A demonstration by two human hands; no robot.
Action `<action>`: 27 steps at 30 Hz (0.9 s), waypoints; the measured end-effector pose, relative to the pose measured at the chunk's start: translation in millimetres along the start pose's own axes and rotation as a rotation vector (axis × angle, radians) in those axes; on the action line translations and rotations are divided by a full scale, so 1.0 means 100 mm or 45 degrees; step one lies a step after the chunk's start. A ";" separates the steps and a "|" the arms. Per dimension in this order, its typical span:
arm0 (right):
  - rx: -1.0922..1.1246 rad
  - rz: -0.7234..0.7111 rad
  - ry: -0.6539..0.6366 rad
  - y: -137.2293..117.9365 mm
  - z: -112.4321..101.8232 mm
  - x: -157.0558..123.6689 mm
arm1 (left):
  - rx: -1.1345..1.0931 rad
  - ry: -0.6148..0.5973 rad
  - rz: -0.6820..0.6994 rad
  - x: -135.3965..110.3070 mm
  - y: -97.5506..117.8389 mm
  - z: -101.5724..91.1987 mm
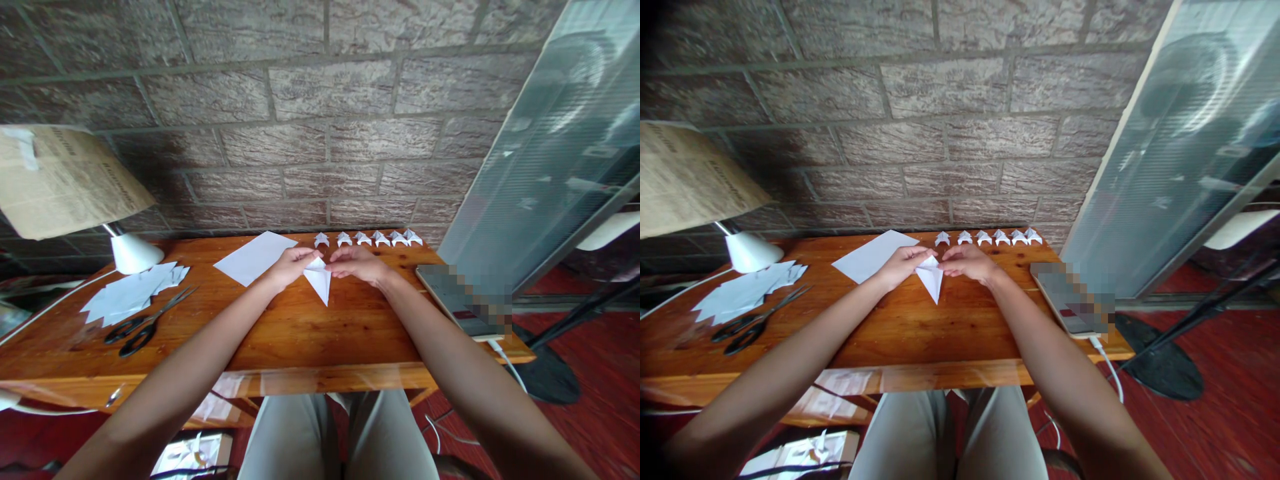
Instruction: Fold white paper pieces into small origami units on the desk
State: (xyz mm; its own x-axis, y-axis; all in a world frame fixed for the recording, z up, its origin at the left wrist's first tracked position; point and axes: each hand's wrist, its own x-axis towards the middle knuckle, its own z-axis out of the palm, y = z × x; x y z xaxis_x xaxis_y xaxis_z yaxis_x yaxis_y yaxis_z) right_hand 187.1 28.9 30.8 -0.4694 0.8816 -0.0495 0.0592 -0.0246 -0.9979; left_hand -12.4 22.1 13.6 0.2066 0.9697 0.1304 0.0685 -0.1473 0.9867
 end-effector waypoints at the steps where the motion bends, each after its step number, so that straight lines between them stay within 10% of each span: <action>1: 0.016 -0.006 0.005 0.00 0.00 0.00 | 0.072 -0.003 0.050 0.00 0.00 -0.01; 27: 0.127 -0.444 0.238 -0.05 -0.02 0.09 | 0.046 -0.161 0.158 -0.04 0.14 -0.05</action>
State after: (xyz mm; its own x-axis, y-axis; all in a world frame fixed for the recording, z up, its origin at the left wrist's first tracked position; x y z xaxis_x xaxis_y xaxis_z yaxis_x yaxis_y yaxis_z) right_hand 184.0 37.6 35.0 -0.2771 0.9155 0.2917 -0.1650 0.2537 -0.9531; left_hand -16.9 16.9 27.3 0.3367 0.9116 0.2358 0.0692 -0.2737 0.9593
